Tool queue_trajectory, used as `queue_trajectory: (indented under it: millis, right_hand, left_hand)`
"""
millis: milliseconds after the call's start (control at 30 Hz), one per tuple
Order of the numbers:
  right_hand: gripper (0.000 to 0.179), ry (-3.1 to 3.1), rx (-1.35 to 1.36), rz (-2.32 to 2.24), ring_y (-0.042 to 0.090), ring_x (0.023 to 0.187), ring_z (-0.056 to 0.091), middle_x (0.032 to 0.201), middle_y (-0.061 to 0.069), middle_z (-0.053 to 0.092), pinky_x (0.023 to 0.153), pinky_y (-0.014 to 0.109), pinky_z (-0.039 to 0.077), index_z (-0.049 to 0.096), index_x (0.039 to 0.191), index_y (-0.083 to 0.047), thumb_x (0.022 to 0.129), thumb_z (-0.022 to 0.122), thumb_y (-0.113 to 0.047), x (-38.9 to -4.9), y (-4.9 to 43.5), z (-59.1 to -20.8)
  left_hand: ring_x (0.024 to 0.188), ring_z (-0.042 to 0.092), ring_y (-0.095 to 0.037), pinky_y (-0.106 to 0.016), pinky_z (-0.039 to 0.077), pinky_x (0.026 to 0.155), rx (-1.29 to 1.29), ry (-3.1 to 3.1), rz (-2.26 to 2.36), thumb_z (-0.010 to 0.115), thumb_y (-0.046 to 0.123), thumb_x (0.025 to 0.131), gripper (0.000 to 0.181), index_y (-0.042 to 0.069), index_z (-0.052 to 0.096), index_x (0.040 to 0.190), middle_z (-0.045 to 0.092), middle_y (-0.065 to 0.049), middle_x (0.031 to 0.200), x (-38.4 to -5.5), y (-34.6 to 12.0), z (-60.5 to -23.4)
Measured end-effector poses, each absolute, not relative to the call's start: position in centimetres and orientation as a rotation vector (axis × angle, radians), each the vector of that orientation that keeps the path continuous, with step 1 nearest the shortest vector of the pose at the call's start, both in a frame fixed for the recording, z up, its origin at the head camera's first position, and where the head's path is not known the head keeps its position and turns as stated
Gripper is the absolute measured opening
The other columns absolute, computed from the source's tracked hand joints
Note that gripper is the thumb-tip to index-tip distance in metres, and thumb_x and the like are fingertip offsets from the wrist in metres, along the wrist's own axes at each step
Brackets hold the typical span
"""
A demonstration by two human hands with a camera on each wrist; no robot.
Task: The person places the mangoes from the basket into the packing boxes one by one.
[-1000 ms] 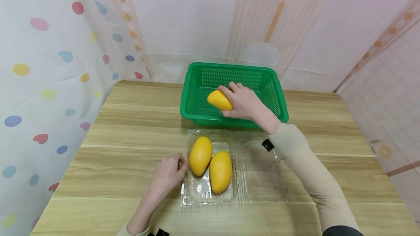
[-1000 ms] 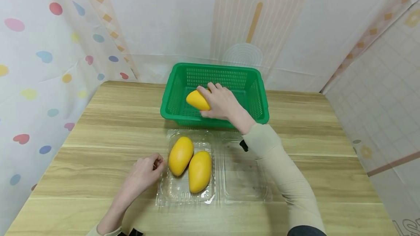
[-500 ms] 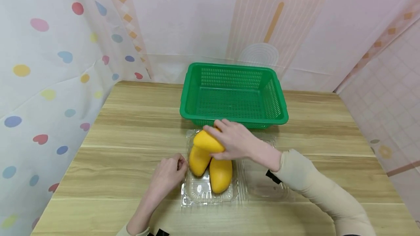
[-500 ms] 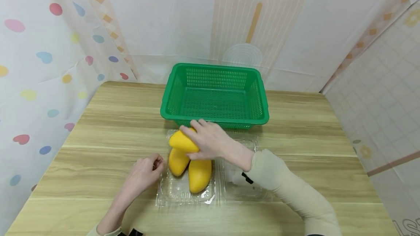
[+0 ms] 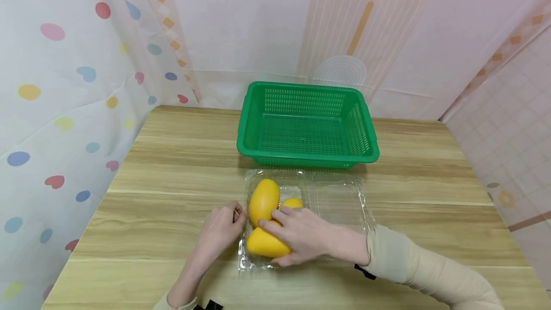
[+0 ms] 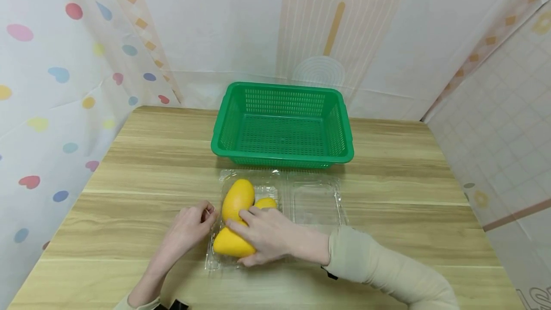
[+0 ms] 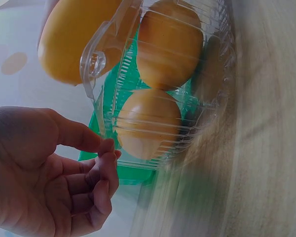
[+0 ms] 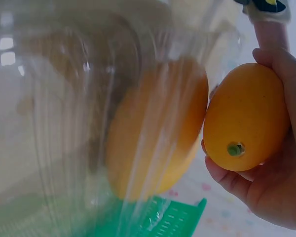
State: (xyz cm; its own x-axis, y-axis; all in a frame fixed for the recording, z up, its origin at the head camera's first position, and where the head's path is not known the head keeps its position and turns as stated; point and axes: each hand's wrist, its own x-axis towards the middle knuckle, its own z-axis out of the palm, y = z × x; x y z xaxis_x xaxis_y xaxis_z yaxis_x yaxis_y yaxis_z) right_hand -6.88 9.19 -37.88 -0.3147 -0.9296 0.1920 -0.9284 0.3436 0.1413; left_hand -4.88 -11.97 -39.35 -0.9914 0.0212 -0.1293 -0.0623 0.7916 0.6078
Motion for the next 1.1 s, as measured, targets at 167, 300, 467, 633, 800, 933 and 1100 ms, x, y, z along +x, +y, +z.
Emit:
queue_trajectory:
  millis: [167, 300, 467, 633, 800, 933, 1100]
  right_hand:
    - [0.074, -2.399, 1.678, -0.026, 0.009, 0.079, 0.055, 0.099, -0.002, 0.058, 0.056, 0.018, 0.047, 0.049, 0.128, -0.016, 0.076, 0.059, -0.067, -6.1, 9.1, -38.3]
    - [0.074, -2.404, 1.649, -0.05, 0.009, 0.08, 0.055, 0.099, -0.002, 0.059, 0.055, 0.017, 0.046, 0.05, 0.128, -0.016, 0.076, 0.057, -0.068, -6.0, 9.2, -38.4]
    - [0.074, -2.363, 1.638, -0.053, 0.009, 0.079, 0.053, 0.096, -0.003, 0.058, 0.054, 0.017, 0.044, 0.052, 0.126, -0.016, 0.075, 0.057, -0.07, -5.8, 9.2, -38.7]
    - [0.074, -2.346, 1.624, -0.07, 0.01, 0.077, 0.052, 0.093, -0.004, 0.058, 0.054, 0.019, 0.044, 0.052, 0.124, -0.017, 0.074, 0.056, -0.072, -5.6, 9.1, -39.1]
    - [0.072, -2.324, 1.599, -0.071, 0.01, 0.077, 0.052, 0.091, -0.004, 0.057, 0.055, 0.019, 0.043, 0.053, 0.121, -0.018, 0.075, 0.054, -0.072, -5.7, 9.1, -39.5]
    - [0.07, -2.327, 1.579, -0.083, 0.011, 0.079, 0.053, 0.092, -0.004, 0.059, 0.059, 0.021, 0.045, 0.054, 0.121, -0.018, 0.077, 0.051, -0.072, -5.8, 9.0, -39.8]
    - [0.07, -2.393, 1.579, -0.108, 0.012, 0.087, 0.056, 0.098, -0.003, 0.061, 0.069, 0.023, 0.049, 0.053, 0.124, -0.018, 0.081, 0.047, -0.072, -5.8, 8.8, -40.0]
  left_hand:
    - [0.05, 0.043, -0.011, -0.019, 0.032, 0.044, -0.038, 2.831, 0.983, 0.058, 0.013, 0.089, 0.011, 0.003, 0.063, 0.087, 0.054, -0.001, 0.061, -4.8, -11.9, -39.3]
    - [0.05, 0.043, -0.011, -0.019, 0.032, 0.044, -0.038, 2.83, 0.983, 0.058, 0.013, 0.089, 0.011, 0.003, 0.063, 0.087, 0.054, -0.001, 0.061, -4.9, -11.9, -39.3]
    - [0.051, 0.043, -0.01, -0.02, 0.032, 0.045, -0.029, 2.838, 0.979, 0.058, 0.013, 0.089, 0.012, 0.002, 0.063, 0.087, 0.055, -0.001, 0.062, -4.9, -11.9, -39.3]
    - [0.05, 0.043, -0.01, -0.02, 0.032, 0.045, -0.022, 2.845, 0.975, 0.057, 0.013, 0.089, 0.012, 0.002, 0.063, 0.087, 0.054, -0.001, 0.061, -4.9, -11.9, -39.2]
    - [0.05, 0.043, -0.01, -0.02, 0.033, 0.045, -0.025, 2.84, 0.978, 0.058, 0.013, 0.089, 0.012, 0.002, 0.063, 0.087, 0.055, -0.001, 0.061, -4.9, -11.9, -39.3]
    - [0.049, 0.043, -0.01, -0.019, 0.032, 0.044, -0.03, 2.83, 0.984, 0.058, 0.013, 0.089, 0.012, 0.003, 0.063, 0.087, 0.054, -0.001, 0.06, -4.8, -11.9, -39.3]
    - [0.049, 0.042, -0.01, -0.019, 0.031, 0.043, -0.031, 2.825, 0.987, 0.058, 0.013, 0.089, 0.011, 0.003, 0.063, 0.086, 0.053, -0.001, 0.059, -4.7, -11.9, -39.3]
